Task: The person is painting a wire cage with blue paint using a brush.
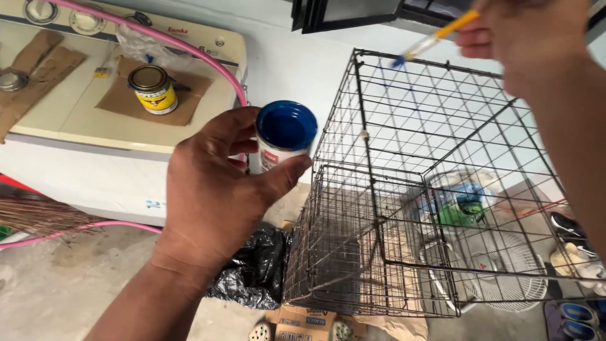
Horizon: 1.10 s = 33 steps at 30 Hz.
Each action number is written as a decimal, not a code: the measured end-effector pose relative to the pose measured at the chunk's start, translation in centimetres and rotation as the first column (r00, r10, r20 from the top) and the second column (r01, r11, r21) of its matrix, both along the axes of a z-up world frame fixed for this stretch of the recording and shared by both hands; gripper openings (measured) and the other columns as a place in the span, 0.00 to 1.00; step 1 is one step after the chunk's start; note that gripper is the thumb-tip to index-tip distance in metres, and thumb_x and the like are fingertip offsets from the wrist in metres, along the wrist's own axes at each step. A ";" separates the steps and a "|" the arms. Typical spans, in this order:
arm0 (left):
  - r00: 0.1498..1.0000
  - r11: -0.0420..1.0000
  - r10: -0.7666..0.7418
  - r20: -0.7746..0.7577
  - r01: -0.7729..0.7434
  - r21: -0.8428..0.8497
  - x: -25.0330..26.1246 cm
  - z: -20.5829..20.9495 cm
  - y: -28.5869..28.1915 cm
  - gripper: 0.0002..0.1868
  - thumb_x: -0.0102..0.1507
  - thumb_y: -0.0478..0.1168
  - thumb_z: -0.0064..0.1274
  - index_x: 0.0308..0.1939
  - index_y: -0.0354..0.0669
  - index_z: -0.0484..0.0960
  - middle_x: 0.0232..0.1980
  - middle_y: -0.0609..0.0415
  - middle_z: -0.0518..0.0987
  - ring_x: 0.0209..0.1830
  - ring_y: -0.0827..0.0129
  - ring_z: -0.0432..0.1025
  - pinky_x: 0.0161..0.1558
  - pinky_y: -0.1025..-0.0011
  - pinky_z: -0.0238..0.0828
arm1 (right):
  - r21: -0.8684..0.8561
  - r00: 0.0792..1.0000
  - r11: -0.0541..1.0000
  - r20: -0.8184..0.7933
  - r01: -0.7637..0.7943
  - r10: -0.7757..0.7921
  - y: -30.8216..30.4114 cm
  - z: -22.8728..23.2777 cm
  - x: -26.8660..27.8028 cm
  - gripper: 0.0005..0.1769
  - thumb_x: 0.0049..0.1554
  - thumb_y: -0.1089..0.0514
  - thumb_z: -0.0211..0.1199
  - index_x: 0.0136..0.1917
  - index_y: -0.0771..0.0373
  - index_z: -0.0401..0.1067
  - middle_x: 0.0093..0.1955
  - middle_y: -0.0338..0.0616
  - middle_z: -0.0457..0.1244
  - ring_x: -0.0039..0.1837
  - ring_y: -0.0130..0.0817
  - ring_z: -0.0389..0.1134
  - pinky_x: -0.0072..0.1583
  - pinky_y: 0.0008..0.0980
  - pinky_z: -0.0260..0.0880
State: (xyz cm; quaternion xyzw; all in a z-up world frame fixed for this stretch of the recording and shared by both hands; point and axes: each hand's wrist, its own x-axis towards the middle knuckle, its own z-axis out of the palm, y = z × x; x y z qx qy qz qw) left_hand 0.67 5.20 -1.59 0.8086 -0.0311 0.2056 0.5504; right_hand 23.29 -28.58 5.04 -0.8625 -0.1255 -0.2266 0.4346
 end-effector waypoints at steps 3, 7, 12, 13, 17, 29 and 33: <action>1.000 1.000 0.028 0.011 -0.028 0.000 -0.1 1.1 -1.0 0.30 0.51 0.46 0.72 0.54 0.40 0.81 0.47 0.57 0.87 0.49 0.74 0.80 0.49 0.72 0.81 | -0.022 0.996 0.997 0.046 -0.069 0.069 0.6 0.5 -0.2 0.05 0.69 0.64 0.56 0.51 0.66 0.71 0.45 0.47 0.70 0.44 0.31 0.77 0.46 0.23 0.84; 0.993 1.000 0.021 0.113 -0.019 -0.020 0.0 0.9 -1.6 0.26 0.54 0.44 0.71 0.54 0.39 0.83 0.48 0.55 0.88 0.47 0.72 0.81 0.52 0.71 0.81 | -0.110 0.996 0.994 0.084 0.011 -0.002 0.5 1.1 0.9 0.07 0.68 0.63 0.57 0.48 0.67 0.72 0.42 0.48 0.69 0.43 0.32 0.75 0.41 0.25 0.78; 0.994 0.997 0.078 0.070 -0.080 0.018 0.6 1.4 -3.1 0.29 0.55 0.46 0.70 0.57 0.41 0.80 0.48 0.57 0.87 0.48 0.76 0.83 0.47 0.74 0.82 | -0.113 0.984 0.980 0.049 -0.162 0.169 -0.5 0.8 2.3 0.06 0.71 0.63 0.56 0.53 0.68 0.71 0.46 0.50 0.69 0.45 0.33 0.76 0.45 0.25 0.80; 0.994 0.994 0.102 0.047 -0.103 0.039 0.5 2.0 -3.5 0.28 0.54 0.45 0.70 0.56 0.41 0.81 0.48 0.56 0.88 0.47 0.74 0.84 0.47 0.74 0.84 | -0.202 0.985 0.966 0.030 -0.160 0.170 -0.6 0.8 2.9 0.06 0.72 0.64 0.56 0.55 0.70 0.72 0.48 0.54 0.70 0.46 0.36 0.76 0.47 0.29 0.80; 0.980 0.972 0.177 0.086 -0.187 0.140 0.8 2.9 -5.1 0.26 0.54 0.46 0.72 0.53 0.40 0.84 0.47 0.54 0.87 0.46 0.72 0.82 0.46 0.73 0.83 | -0.155 0.986 0.974 -0.028 -0.164 0.161 -0.1 1.1 4.4 0.10 0.70 0.58 0.54 0.52 0.67 0.69 0.46 0.49 0.69 0.46 0.35 0.74 0.47 0.30 0.78; 0.968 0.961 0.234 0.090 -0.245 0.132 1.6 3.7 -6.8 0.30 0.52 0.47 0.71 0.54 0.37 0.81 0.46 0.53 0.88 0.46 0.71 0.84 0.48 0.71 0.82 | -0.083 0.975 0.976 0.078 -0.203 0.210 2.2 -0.4 10.8 0.12 0.72 0.56 0.52 0.53 0.65 0.72 0.48 0.45 0.70 0.46 0.29 0.74 0.49 0.28 0.78; 0.977 0.973 0.182 0.114 -0.196 0.124 3.3 3.3 -6.8 0.29 0.55 0.47 0.70 0.56 0.37 0.81 0.49 0.53 0.87 0.48 0.71 0.84 0.52 0.71 0.82 | 0.030 0.903 0.909 -0.102 -0.416 0.416 3.7 -0.4 9.7 0.06 0.71 0.58 0.55 0.55 0.63 0.70 0.47 0.42 0.69 0.47 0.28 0.75 0.48 0.26 0.79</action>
